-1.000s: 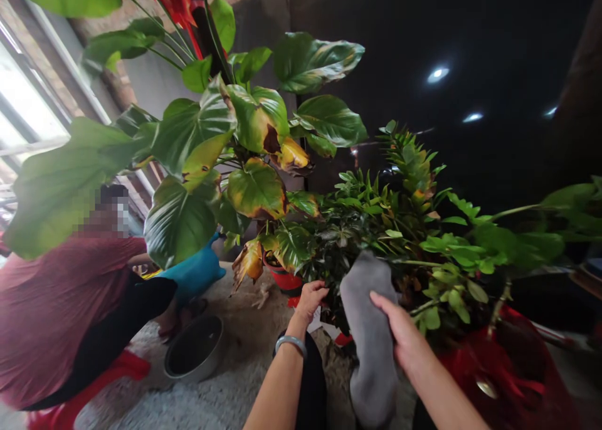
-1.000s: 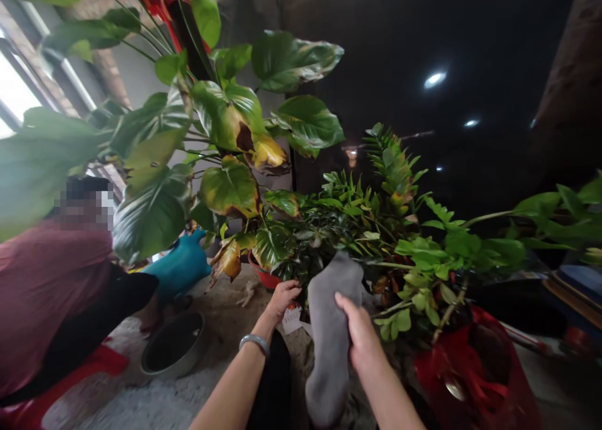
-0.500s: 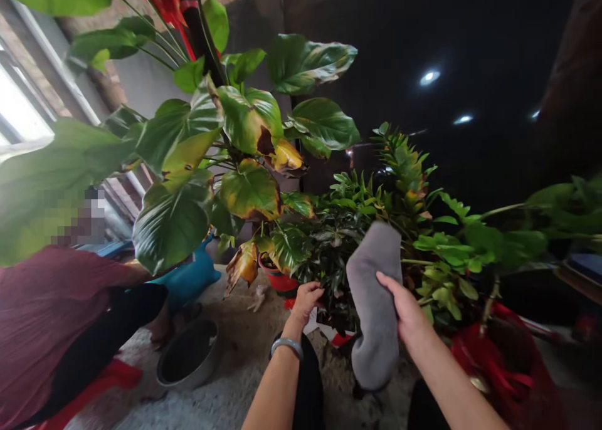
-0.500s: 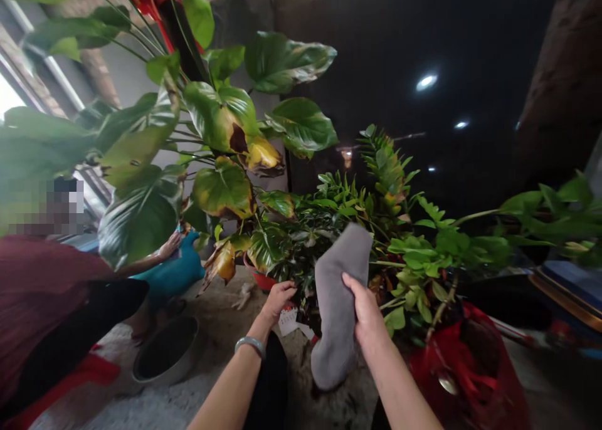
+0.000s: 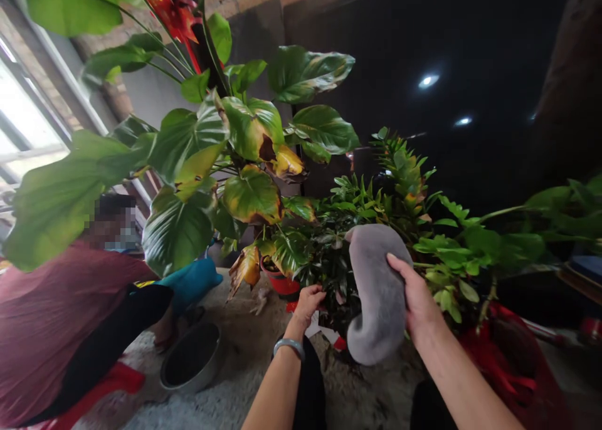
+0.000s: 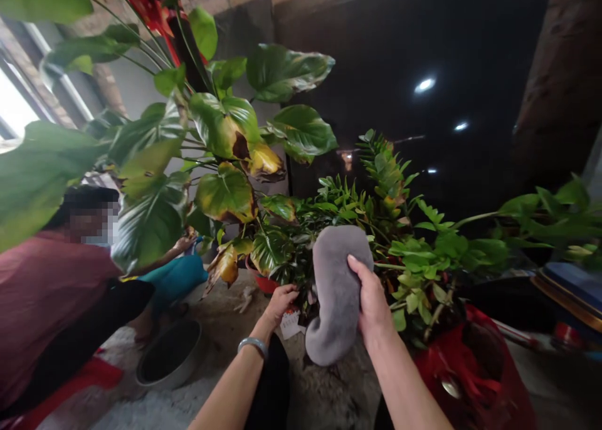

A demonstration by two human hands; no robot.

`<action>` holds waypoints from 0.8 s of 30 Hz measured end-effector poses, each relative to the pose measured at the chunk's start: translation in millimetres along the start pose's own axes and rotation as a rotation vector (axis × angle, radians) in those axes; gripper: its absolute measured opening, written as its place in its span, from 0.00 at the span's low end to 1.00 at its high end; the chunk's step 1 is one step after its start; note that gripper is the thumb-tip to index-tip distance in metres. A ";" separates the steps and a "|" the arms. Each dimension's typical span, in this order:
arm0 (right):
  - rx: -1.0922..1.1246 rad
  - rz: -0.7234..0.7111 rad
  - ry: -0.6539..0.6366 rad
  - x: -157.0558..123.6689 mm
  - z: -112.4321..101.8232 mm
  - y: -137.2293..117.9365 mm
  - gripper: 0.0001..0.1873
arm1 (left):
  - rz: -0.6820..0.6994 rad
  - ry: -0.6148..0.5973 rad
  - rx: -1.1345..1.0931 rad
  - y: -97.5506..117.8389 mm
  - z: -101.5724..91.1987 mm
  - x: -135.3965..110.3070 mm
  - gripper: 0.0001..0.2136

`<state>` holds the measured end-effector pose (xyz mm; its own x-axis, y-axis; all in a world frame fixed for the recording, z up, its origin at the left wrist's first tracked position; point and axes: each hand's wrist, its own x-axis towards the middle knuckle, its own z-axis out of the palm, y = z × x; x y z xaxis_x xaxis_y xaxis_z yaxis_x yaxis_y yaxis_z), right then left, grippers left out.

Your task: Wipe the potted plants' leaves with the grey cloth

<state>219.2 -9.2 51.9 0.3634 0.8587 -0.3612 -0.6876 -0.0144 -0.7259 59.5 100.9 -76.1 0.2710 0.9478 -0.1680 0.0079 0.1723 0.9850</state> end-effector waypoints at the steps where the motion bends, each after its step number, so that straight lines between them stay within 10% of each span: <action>1: 0.039 0.041 0.019 5.4 1.2 5.5 0.10 | -0.002 0.003 0.002 0.2 -0.1 -0.2 0.05; 7: -0.150 0.340 0.037 -19.5 -13.6 79.0 0.08 | -0.029 -0.002 0.017 -5.0 -3.1 2.9 0.07; 16: -0.052 -0.342 0.164 0.4 5.0 0.0 0.17 | -0.043 0.038 -0.024 -2.3 -6.0 -0.1 0.02; 24: -0.361 0.297 0.050 -16.7 -30.5 104.9 0.12 | -0.094 0.335 0.015 -30.5 -34.1 8.6 0.08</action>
<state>160.1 -40.7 -36.0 0.2202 0.7649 -0.6053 -0.5069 -0.4405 -0.7410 28.7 112.9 -108.9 -0.0622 0.9639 -0.2590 0.0323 0.2613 0.9647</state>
